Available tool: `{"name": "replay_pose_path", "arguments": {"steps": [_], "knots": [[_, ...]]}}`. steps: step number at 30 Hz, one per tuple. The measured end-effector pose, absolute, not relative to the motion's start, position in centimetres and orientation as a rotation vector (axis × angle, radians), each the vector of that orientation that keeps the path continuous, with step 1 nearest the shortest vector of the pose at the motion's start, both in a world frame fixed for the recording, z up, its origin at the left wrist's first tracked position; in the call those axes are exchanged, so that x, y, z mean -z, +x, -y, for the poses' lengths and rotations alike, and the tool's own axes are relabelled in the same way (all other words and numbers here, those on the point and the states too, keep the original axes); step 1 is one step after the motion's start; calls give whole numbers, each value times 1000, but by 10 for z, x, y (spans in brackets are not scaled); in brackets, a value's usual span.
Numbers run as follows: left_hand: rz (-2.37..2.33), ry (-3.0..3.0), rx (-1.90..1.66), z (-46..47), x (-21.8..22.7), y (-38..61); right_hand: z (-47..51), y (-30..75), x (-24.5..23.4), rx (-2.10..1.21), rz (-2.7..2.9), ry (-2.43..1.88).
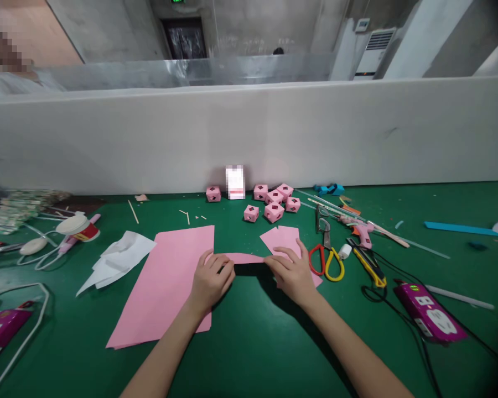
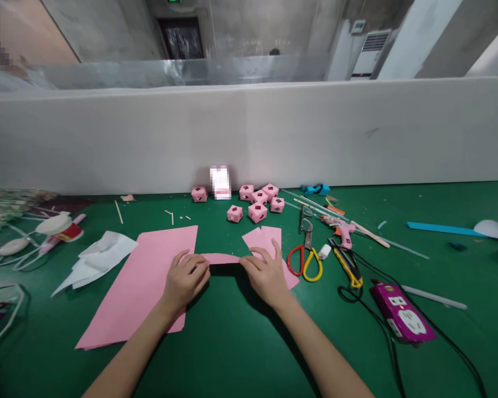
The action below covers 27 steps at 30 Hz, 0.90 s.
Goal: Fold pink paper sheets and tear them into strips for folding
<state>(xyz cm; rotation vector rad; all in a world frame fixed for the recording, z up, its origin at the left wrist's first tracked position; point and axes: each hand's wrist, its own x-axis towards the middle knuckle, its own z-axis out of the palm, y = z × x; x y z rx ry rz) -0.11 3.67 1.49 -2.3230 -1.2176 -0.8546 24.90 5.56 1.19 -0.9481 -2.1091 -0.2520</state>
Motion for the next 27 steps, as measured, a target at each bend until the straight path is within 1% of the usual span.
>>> {"name": "replay_pose_path", "arguments": {"steps": [10,13,15,18,21,24,27], "knots": [[1381,-2213,837,-45,-16,-29,-69,277,-24,331,2017,-1075],[1503,-2194,948,-47,-16,-35,-71,282,-22,297,1953,-1124],[1671,-2195,1111,-47,-15,-34,-71,282,-21,231,1911,-1142],[1975,-2268,1395,-45,-14,-25,-69,277,-19,61,1833,-1160],[2143,-2367,1585,-43,-12,-14,-65,267,-17,-191,1705,-1197],[2267,-2393,1792,-42,-8,-5,-58,253,-14,-585,1565,-1243],[2326,-2452,2180,-39,-5,4,-50,238,-9,-942,1497,-1226]]}}
